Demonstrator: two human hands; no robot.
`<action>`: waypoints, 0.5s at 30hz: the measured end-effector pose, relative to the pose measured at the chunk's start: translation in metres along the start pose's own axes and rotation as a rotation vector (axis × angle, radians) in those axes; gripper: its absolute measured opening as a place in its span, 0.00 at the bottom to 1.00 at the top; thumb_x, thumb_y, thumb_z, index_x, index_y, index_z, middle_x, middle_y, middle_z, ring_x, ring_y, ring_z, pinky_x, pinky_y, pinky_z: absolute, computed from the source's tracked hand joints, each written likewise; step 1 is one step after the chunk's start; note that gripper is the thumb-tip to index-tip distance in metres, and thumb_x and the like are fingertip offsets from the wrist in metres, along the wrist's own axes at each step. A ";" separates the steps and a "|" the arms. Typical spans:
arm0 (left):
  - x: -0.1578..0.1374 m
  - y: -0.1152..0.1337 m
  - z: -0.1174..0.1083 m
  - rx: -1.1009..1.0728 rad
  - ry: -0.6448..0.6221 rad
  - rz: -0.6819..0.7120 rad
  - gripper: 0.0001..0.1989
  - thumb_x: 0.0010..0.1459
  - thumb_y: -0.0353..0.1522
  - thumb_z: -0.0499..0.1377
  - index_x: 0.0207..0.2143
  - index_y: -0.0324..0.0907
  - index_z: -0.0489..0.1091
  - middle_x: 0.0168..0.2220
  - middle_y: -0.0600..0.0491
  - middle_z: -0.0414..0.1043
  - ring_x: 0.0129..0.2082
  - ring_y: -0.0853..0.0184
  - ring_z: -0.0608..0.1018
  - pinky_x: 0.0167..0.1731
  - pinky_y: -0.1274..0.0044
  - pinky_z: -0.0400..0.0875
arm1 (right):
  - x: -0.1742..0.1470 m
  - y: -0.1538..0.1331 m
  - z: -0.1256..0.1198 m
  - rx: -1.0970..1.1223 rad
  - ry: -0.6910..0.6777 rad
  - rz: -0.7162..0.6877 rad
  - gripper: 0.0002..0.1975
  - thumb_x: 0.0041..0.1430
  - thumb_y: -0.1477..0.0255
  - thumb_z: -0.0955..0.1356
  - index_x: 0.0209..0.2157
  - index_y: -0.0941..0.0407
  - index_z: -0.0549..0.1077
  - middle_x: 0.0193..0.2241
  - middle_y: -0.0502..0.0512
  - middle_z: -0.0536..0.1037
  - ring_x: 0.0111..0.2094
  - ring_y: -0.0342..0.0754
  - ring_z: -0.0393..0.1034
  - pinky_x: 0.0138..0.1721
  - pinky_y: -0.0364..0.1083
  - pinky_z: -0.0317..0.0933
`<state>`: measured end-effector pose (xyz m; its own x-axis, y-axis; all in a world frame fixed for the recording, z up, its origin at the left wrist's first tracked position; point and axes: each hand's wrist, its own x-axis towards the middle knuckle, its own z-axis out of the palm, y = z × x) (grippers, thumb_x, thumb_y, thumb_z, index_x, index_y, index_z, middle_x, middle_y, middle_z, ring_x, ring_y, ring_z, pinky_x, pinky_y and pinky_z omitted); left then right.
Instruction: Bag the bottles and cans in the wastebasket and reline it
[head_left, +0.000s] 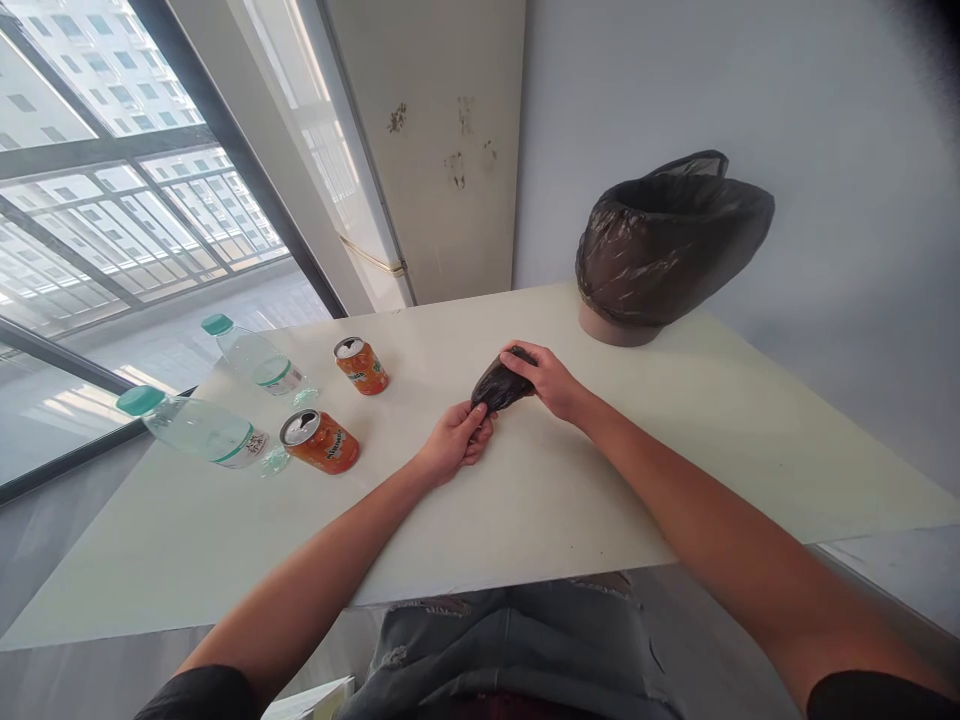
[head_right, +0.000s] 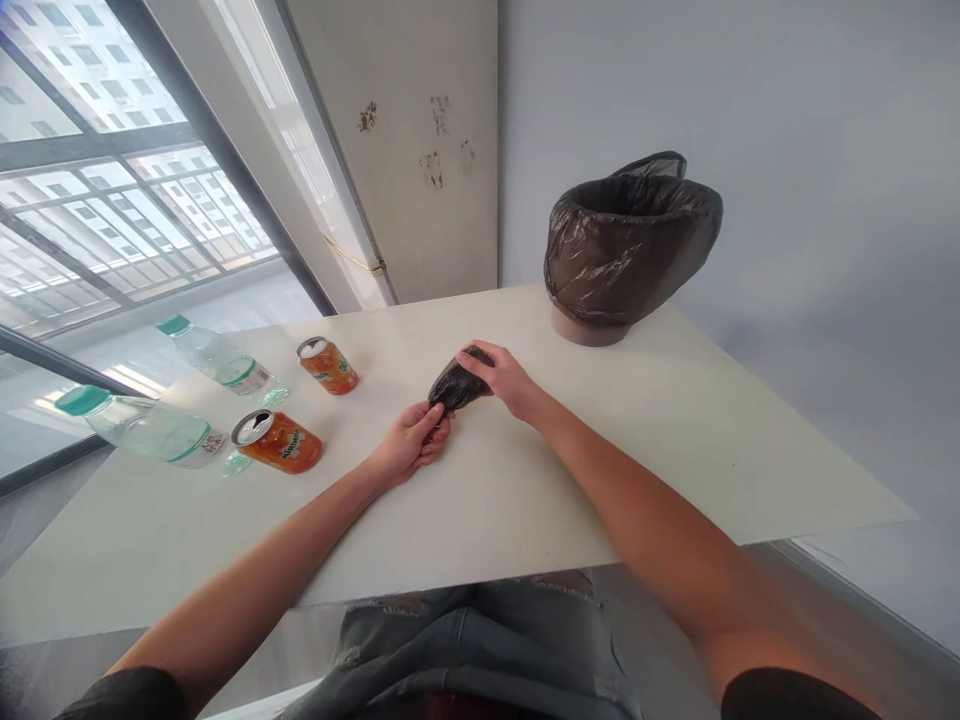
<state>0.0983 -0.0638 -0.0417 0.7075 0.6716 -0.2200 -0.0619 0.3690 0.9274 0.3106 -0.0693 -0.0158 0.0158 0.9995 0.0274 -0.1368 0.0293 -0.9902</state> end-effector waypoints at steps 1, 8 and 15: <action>0.000 -0.001 -0.001 -0.001 0.007 0.007 0.27 0.60 0.54 0.66 0.42 0.40 0.65 0.25 0.63 0.58 0.16 0.80 0.54 0.13 0.85 0.47 | 0.000 0.000 -0.001 0.039 -0.026 0.028 0.22 0.56 0.51 0.77 0.39 0.54 0.74 0.33 0.50 0.74 0.33 0.46 0.68 0.33 0.44 0.65; 0.004 -0.003 -0.004 -0.012 0.072 0.093 0.26 0.61 0.54 0.65 0.42 0.41 0.66 0.26 0.62 0.61 0.16 0.79 0.55 0.12 0.85 0.49 | -0.004 0.007 0.009 0.324 -0.119 0.215 0.21 0.53 0.56 0.79 0.41 0.56 0.77 0.38 0.55 0.81 0.38 0.48 0.73 0.36 0.45 0.64; 0.005 -0.002 -0.002 -0.007 0.115 0.118 0.26 0.60 0.54 0.66 0.38 0.42 0.65 0.24 0.63 0.60 0.15 0.79 0.55 0.11 0.84 0.49 | -0.005 0.014 0.033 0.449 0.035 0.179 0.19 0.47 0.67 0.82 0.39 0.55 0.78 0.38 0.53 0.83 0.42 0.50 0.75 0.45 0.49 0.71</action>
<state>0.1007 -0.0597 -0.0450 0.6095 0.7798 -0.1430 -0.1450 0.2870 0.9469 0.2761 -0.0734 -0.0250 -0.0150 0.9885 -0.1503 -0.5543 -0.1333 -0.8216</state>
